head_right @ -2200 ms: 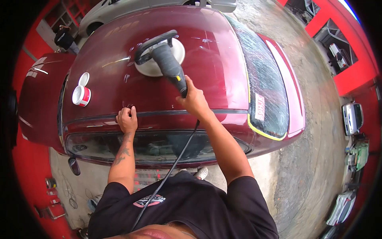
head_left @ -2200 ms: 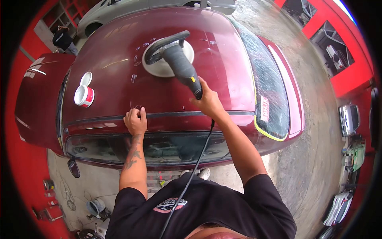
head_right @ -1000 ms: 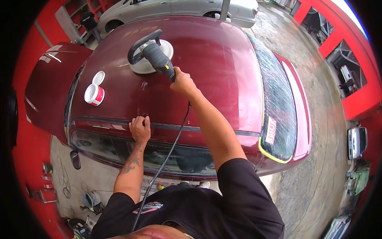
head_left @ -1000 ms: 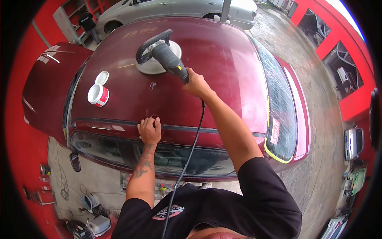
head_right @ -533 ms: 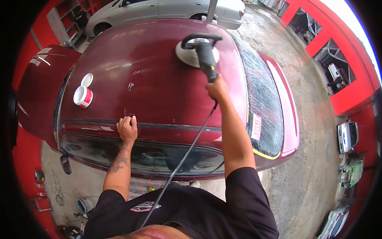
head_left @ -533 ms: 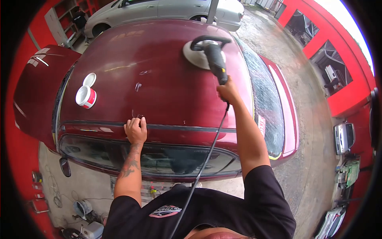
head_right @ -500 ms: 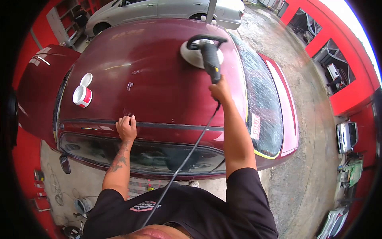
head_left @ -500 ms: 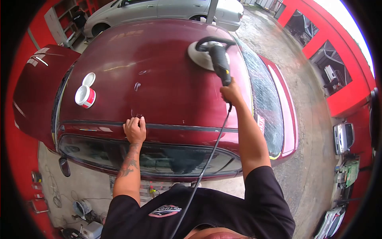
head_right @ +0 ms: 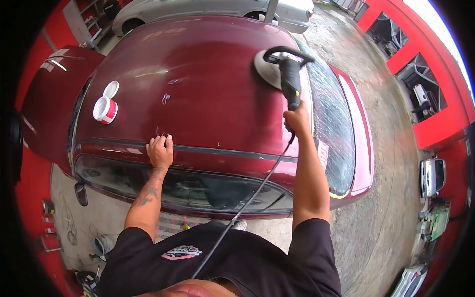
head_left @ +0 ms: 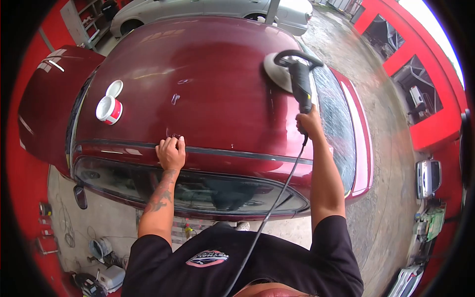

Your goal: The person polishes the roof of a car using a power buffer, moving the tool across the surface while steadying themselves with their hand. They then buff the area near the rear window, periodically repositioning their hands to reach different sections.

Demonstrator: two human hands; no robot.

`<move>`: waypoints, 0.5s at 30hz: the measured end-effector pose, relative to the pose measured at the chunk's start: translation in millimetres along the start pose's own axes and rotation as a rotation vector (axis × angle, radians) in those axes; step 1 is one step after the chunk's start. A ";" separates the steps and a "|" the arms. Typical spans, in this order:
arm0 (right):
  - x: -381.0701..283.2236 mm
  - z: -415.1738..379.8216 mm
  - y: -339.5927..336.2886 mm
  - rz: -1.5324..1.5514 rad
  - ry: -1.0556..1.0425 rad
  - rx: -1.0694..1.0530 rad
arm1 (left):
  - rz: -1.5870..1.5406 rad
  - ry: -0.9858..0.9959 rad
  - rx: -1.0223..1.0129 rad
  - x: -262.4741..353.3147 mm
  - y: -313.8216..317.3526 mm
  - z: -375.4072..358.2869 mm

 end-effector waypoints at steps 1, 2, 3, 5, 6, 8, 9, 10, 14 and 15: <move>-18.5 -3.5 16.6 -0.044 -0.013 -0.038 | -0.003 0.005 0.007 -0.2 -0.3 0.4; -37.5 -7.5 33.0 -0.087 -0.026 -0.077 | -0.004 0.008 0.012 -0.7 -0.5 0.5; -54.6 -12.2 49.8 -0.120 -0.060 -0.108 | -0.012 0.009 0.019 -1.5 0.0 0.2; -79.2 -20.4 82.8 -0.184 -0.127 -0.168 | -0.011 0.003 0.013 -0.8 -2.2 0.3; -83.4 -21.5 98.7 -0.204 -0.177 -0.188 | -0.014 0.001 0.010 -0.4 -3.0 0.9; -87.7 -25.7 124.9 -0.242 -0.276 -0.223 | -0.024 0.000 -0.001 -0.2 -3.0 -0.7; -86.8 -27.9 138.5 -0.238 -0.303 -0.235 | -0.027 -0.002 -0.008 0.0 -3.2 -0.9; -87.3 -32.4 151.3 -0.232 -0.331 -0.246 | -0.030 -0.003 -0.014 -0.2 -4.0 -0.5; -94.2 -72.1 170.0 -0.291 -0.445 -0.299 | -0.035 0.018 0.031 -2.1 -2.3 -0.4; -96.0 -82.7 165.4 -0.283 -0.427 -0.344 | -0.029 0.016 0.035 -1.3 -2.6 -0.3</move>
Point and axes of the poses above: each hand's wrist, its own z-axis towards the middle knuckle, its own y-axis out of the palm, x = y × z, the point moved 1 cm from there along z, towards the middle knuckle, and after that the axes turned 4 degrees about z, right-handed, at the moved point
